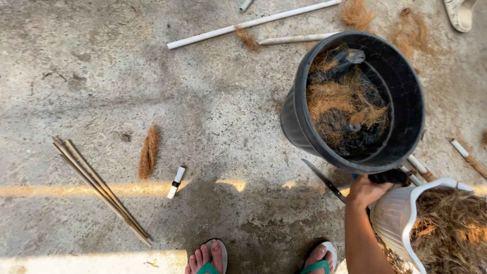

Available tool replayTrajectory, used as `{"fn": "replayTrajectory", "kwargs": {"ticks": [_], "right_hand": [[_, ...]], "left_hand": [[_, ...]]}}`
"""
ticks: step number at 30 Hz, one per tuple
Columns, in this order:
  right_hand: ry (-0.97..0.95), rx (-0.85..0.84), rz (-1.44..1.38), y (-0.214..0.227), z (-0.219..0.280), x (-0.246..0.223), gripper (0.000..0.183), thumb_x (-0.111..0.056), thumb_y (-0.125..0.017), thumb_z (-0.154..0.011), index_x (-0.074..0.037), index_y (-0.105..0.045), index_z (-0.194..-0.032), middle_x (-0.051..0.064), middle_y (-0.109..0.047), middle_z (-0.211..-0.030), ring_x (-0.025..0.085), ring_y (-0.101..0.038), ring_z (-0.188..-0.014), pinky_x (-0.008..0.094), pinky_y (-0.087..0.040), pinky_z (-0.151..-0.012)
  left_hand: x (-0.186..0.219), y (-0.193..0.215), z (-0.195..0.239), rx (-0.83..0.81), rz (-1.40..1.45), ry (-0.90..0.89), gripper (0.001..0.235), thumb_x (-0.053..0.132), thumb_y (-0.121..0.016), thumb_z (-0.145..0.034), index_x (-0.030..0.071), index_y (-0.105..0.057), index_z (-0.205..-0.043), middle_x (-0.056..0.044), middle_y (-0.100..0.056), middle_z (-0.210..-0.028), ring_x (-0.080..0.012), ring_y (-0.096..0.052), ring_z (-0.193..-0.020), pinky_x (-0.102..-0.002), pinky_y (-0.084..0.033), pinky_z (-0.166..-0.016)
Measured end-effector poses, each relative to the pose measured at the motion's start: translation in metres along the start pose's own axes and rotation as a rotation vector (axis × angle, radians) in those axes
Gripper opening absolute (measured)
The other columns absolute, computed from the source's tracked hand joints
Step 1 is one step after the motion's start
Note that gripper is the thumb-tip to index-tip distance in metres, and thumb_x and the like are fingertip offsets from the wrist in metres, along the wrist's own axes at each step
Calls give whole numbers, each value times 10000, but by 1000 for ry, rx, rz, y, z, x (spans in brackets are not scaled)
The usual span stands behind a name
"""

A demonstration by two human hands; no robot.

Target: The person wraps black tape around the end of a white PVC pipe, then uses a knife to cut the tape. They gather coconut coir from a bucket and attach it to the taped end of the pipe, forming a broom head. The person continues to gather and attach more coir to the pipe.

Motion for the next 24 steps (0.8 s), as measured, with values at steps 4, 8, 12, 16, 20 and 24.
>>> {"fn": "replayTrajectory", "kwargs": {"ticks": [4,8,12,16,20,24], "right_hand": [[-111,130,-89,16,-33,39,580,-308,-728,-957,14,-429,-1335,138,-555,-1279,293,-562,-1142,490,-475,-1039],[-197,159,-186,27,-45,80,532,-320,-725,-951,4,-449,-1269,122,-547,-1214,272,-564,-1069,528,-506,-960],[-223,103,-435,34,-44,99,487,-332,-723,-946,-6,-469,-1204,106,-539,-1150,252,-565,-996,565,-536,-881],[274,147,379,32,7,73,455,-327,-742,-1013,-15,-420,-1090,117,-467,-1005,239,-520,-878,546,-528,-753],[424,-192,404,-21,94,56,270,-142,-645,-1121,-53,-404,-1041,82,-475,-965,154,-486,-819,330,-447,-743],[460,-607,254,-94,196,19,107,-62,-664,-980,-52,-559,-995,103,-603,-1016,187,-610,-910,335,-583,-773]], "left_hand": [[-3,4,5,-51,-51,-7,799,804,-265,-934,263,-445,-1494,29,-475,-1520,-194,-427,-1407,-387,-272,-1191],[8,51,37,81,-73,-102,713,709,-352,-944,253,-450,-1483,24,-525,-1470,-218,-481,-1362,-412,-339,-1159],[67,234,98,-50,787,-1035,371,319,-525,-947,140,-546,-1271,-36,-589,-1243,-213,-558,-1189,-401,-440,-1065],[68,395,92,105,1361,-1203,147,77,-641,-948,40,-606,-1086,-78,-630,-1038,-183,-643,-972,-356,-570,-911],[26,411,-4,854,951,-629,362,151,-695,-898,-15,-607,-1207,-205,-580,-1147,-295,-608,-1015,-462,-528,-883],[-2,373,-61,982,545,-454,539,238,-773,-817,-44,-601,-1242,-268,-617,-1115,-417,-576,-994,-563,-490,-868]]}}
Point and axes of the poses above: each hand's wrist, its own z-axis away from the middle knuckle, its own y-axis out of the back of the hand, x = y × z, the point moved 7 cm from there along -z, towards the middle knuckle
